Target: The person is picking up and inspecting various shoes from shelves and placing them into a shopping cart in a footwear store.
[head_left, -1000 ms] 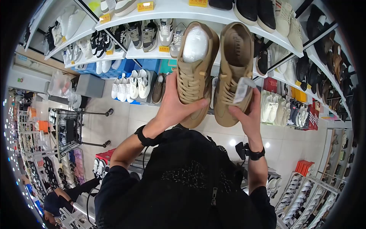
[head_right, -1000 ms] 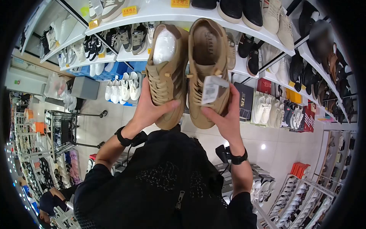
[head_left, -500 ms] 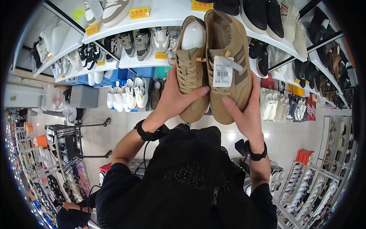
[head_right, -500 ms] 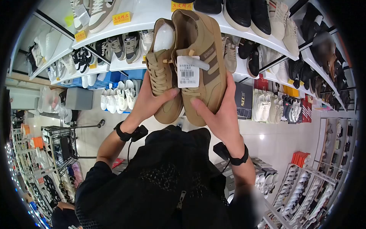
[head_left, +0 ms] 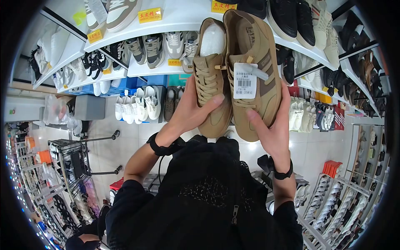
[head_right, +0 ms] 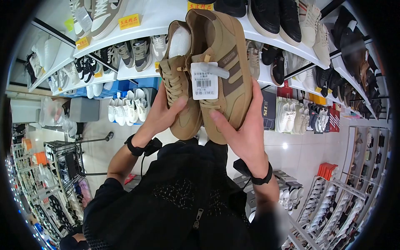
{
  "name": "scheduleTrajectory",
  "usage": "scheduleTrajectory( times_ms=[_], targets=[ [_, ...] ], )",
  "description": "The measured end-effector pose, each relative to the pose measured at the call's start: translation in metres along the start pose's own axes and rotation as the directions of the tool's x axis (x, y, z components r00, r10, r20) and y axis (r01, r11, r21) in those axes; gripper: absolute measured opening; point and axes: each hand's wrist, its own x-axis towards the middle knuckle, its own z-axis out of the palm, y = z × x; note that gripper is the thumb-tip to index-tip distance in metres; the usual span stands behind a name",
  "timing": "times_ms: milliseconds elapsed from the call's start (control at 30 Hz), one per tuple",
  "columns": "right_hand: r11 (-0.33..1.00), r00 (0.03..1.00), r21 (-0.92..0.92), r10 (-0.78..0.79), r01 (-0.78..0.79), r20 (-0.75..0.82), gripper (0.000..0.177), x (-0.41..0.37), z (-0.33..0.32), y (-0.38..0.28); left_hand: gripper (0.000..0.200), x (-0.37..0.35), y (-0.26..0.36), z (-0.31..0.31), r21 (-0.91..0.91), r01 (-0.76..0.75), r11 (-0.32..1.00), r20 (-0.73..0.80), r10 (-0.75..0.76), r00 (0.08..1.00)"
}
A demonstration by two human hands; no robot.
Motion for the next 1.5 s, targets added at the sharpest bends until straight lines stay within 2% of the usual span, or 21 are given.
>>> scheduleTrajectory(
  times_ms=[100,167,233,300,367,400,467,500,633,667,733,767,800,833,900,1000,1100,1167,1333,1400,1500],
  targets=[
    [1.000,1.000,-0.017,0.000,0.000,-0.018,0.091,-0.002,0.001,0.001,0.075,0.002,-0.002,-0.002,0.036,-0.037,0.999,0.025,0.036,0.999],
    [1.000,0.999,-0.023,0.001,-0.002,-0.033,0.091,-0.004,0.001,0.002,0.079,0.002,-0.001,-0.004,-0.049,-0.023,0.999,0.038,0.025,0.999],
    [0.990,0.997,0.128,0.063,-0.057,-0.046,0.092,-0.006,-0.001,0.006,0.081,-0.001,0.001,-0.009,-0.050,0.025,0.998,0.043,-0.023,0.999],
    [0.981,0.995,0.175,0.093,-0.084,-0.041,0.092,-0.008,-0.009,0.016,0.082,0.001,0.006,-0.015,-0.049,0.068,0.996,0.050,-0.066,0.997],
    [0.945,0.984,0.286,0.176,-0.160,-0.029,0.092,-0.010,-0.017,0.028,0.083,0.005,0.014,-0.018,-0.240,0.086,0.967,0.136,-0.054,0.989],
    [0.946,0.984,0.284,0.177,-0.159,-0.036,0.092,-0.011,-0.020,0.034,0.083,0.007,0.016,-0.018,-0.242,0.086,0.966,0.143,-0.052,0.988],
    [0.919,0.981,0.345,0.194,-0.190,0.025,0.091,-0.014,-0.025,0.047,0.083,0.012,0.021,-0.016,-0.287,-0.009,0.958,0.208,0.072,0.976],
    [0.901,0.983,0.395,0.179,-0.180,0.039,0.092,-0.015,-0.026,0.052,0.086,0.011,0.029,-0.013,-0.180,-0.070,0.981,0.219,0.109,0.970],
    [0.791,0.975,0.571,0.193,-0.221,0.110,0.087,-0.020,-0.031,0.069,0.087,0.012,0.034,-0.006,-0.148,-0.125,0.981,0.239,0.158,0.958],
    [0.791,0.975,0.570,0.193,-0.220,0.107,0.087,-0.020,-0.032,0.076,0.087,0.012,0.035,-0.004,-0.094,-0.163,0.982,0.254,0.182,0.950],
    [0.838,0.942,0.435,0.320,-0.330,0.099,0.079,-0.017,-0.032,0.083,0.088,0.010,0.034,0.002,-0.040,-0.200,0.979,0.275,0.203,0.940],
    [0.835,0.928,0.425,0.372,-0.350,0.035,0.072,-0.016,-0.027,0.085,0.087,0.009,0.032,0.007,-0.030,-0.217,0.976,0.254,0.218,0.942],
    [0.834,0.927,0.427,0.372,-0.350,0.032,0.072,-0.015,-0.024,0.085,0.087,0.008,0.030,0.009,-0.019,-0.234,0.972,0.232,0.232,0.945],
    [0.852,0.925,0.414,0.375,-0.322,-0.053,0.071,-0.014,-0.021,0.085,0.087,0.009,0.031,0.009,-0.019,-0.235,0.972,0.233,0.233,0.944],
    [0.866,0.915,0.416,0.371,-0.278,-0.161,0.070,-0.014,-0.020,0.089,0.089,0.011,0.033,0.010,0.196,-0.297,0.935,0.196,0.260,0.946],
    [0.792,0.885,0.540,0.435,-0.286,-0.168,0.072,-0.018,-0.026,0.084,0.087,0.013,0.037,0.010,0.296,-0.291,0.910,0.102,0.273,0.957],
    [0.850,0.915,0.466,0.362,-0.246,-0.179,0.068,-0.029,-0.028,0.087,0.087,0.013,0.042,0.014,0.371,-0.298,0.880,0.086,0.287,0.954],
    [0.901,0.940,0.382,0.291,-0.206,-0.180,0.064,-0.032,-0.024,0.083,0.088,0.014,0.042,0.020,0.376,-0.302,0.876,0.098,0.287,0.953],
    [0.877,0.916,0.416,0.346,-0.240,-0.203,0.065,-0.037,-0.014,0.071,0.094,0.015,0.037,0.023,0.375,-0.353,0.857,0.121,0.333,0.935],
    [0.905,0.922,0.361,0.318,-0.225,-0.222,0.063,-0.039,-0.013,0.073,0.098,0.013,0.037,0.024,0.293,-0.322,0.900,0.095,0.308,0.947],
    [0.916,0.921,0.357,0.285,-0.181,-0.264,0.062,-0.040,-0.013,0.074,0.095,0.012,0.042,0.021,0.306,-0.316,0.898,0.135,0.287,0.948]
  ],
)
